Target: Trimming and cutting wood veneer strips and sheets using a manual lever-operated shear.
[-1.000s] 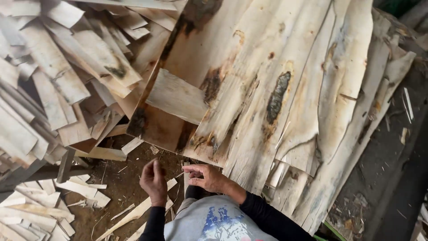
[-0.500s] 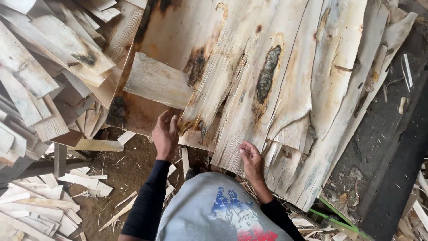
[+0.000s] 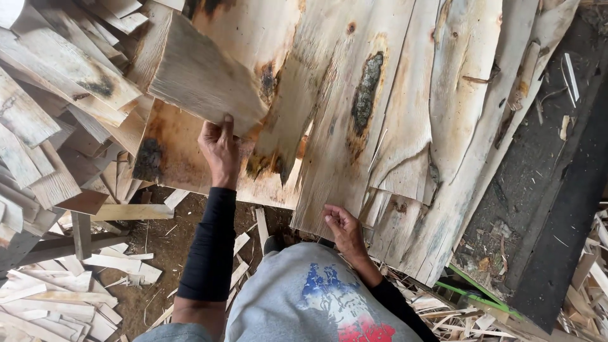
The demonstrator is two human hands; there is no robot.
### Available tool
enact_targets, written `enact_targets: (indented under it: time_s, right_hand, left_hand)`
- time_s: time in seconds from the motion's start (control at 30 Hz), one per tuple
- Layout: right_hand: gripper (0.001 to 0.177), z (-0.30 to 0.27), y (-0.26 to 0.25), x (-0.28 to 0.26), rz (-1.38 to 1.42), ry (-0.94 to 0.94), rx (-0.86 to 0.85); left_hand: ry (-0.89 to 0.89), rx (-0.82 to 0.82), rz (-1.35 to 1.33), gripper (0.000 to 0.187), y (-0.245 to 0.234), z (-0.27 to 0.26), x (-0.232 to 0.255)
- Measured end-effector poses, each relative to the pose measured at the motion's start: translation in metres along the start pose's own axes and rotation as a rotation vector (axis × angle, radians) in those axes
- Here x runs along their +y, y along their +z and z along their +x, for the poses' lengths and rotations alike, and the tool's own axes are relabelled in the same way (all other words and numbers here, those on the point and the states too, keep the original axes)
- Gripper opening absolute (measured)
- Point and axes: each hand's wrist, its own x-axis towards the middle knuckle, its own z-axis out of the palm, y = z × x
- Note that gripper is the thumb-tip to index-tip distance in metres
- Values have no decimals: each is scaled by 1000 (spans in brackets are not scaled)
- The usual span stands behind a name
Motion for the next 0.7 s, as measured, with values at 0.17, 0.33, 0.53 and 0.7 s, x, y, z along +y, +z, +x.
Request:
enact_targets:
  time_s: [0.17, 0.33, 0.53, 0.7]
  right_hand:
    - [42, -1, -13, -11, -300, -113, 308]
    - [68, 4, -39, 6, -793, -109, 473]
    - [83, -4, -37, 6, -823, 18, 388]
    - [90, 0, -49, 29, -793, 7, 391]
  left_hand:
    - [85, -64, -98, 26, 20, 0, 46]
    - [63, 194, -72, 15, 12, -25, 66]
    - [415, 79, 292, 23, -26, -48, 80]
    - [258, -63, 272, 21, -24, -57, 136]
